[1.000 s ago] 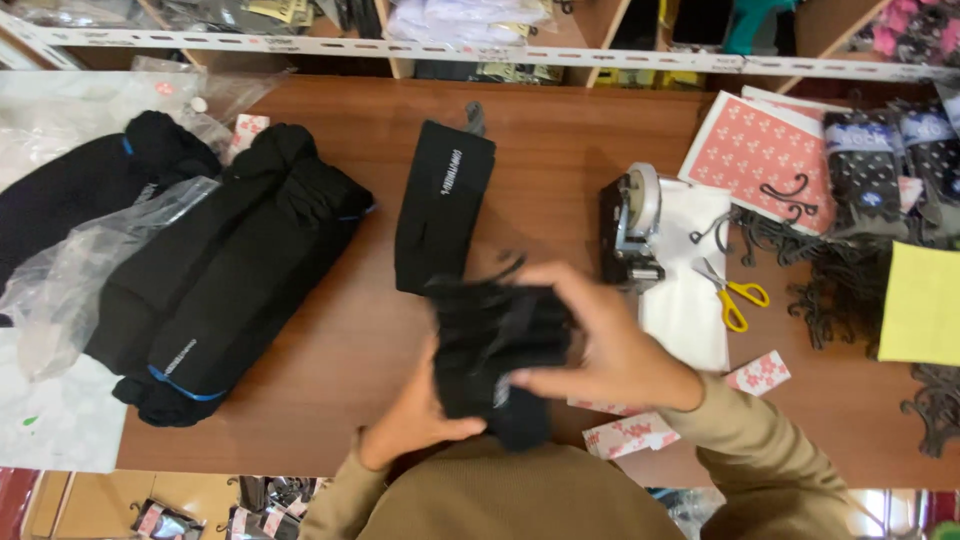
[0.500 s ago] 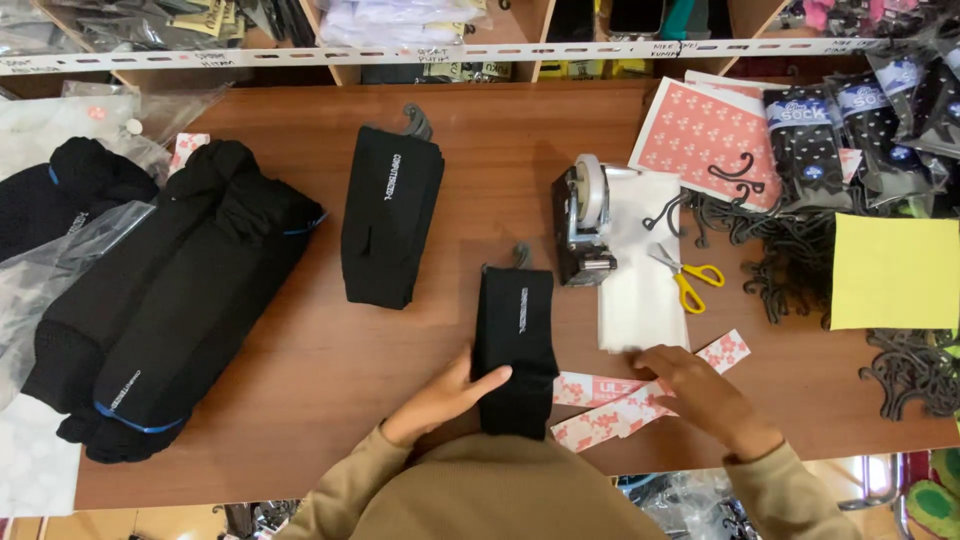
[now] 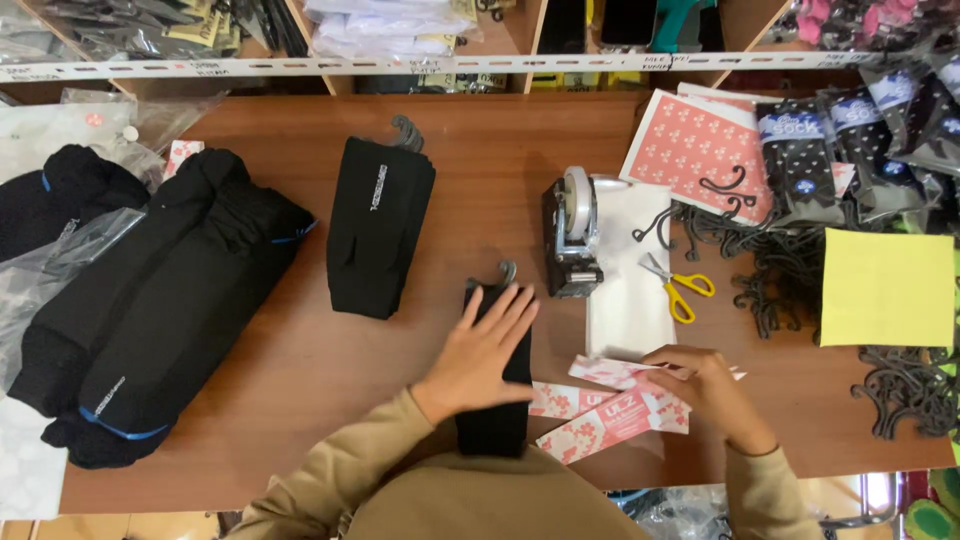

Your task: Labeling black fabric items with adhesive tags and cutting them with scissors in a stockroom.

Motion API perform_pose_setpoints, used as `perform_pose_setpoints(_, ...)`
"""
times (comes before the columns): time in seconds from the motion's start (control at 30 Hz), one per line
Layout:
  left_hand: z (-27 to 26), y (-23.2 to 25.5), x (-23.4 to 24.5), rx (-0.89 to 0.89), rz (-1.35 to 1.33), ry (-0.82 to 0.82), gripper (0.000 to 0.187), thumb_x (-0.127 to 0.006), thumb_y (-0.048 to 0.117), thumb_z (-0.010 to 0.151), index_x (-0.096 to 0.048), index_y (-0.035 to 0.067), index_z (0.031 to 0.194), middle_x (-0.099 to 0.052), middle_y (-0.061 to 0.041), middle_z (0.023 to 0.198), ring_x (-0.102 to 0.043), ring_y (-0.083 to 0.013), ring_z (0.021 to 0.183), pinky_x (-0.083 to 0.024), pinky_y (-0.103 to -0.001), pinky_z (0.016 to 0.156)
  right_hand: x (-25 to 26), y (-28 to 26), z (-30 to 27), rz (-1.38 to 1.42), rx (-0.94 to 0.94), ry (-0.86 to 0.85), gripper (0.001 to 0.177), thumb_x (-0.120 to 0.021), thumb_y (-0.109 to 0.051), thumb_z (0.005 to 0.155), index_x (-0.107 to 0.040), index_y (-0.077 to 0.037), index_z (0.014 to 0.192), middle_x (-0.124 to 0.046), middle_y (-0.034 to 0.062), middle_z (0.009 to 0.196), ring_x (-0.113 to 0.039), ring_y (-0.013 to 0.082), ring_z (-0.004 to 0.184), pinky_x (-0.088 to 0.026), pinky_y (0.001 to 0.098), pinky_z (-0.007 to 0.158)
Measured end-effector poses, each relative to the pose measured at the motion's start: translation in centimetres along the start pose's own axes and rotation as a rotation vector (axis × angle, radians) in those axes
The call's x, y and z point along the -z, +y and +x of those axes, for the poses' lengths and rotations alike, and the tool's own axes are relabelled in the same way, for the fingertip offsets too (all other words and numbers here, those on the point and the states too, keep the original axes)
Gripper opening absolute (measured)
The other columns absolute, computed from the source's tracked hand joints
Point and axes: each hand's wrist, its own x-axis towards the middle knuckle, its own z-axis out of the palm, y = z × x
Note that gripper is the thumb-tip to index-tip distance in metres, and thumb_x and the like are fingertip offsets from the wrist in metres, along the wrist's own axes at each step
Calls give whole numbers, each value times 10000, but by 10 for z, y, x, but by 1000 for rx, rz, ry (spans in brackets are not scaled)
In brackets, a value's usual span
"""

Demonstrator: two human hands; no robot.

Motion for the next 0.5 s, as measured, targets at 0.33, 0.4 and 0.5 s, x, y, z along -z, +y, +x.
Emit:
perform_pose_setpoints(0.33,-13,19,-11,86,-161,170,1167,-714,753,703,-386,41,1567,-404,-191,1564,-334,-372,1483,-195,-607,1194,-23,-62,30,77,123,177,145,-787,-121,844,-790,-169,980,-822,27,896,-794,226,863,-595,361,788)
perform_pose_setpoints(0.4,-19,22,0,90,-300,229,1141,-752,727,689,-430,48,1548,-492,-207,1467,-430,-418,1409,-306,-604,1164,-37,-96,33,112,162,139,195,-786,-122,831,-785,-160,1022,-826,46,886,-799,240,839,-600,381,749)
perform_pose_setpoints(0.5,-42,12,-10,212,-1193,247,903,-909,276,749,-474,65,1512,-582,-62,1023,-589,-175,856,-520,-338,766,-62,-140,39,272,185,-80,210,-807,-115,829,-786,-119,1037,-837,81,850,-817,285,781,-620,403,736)
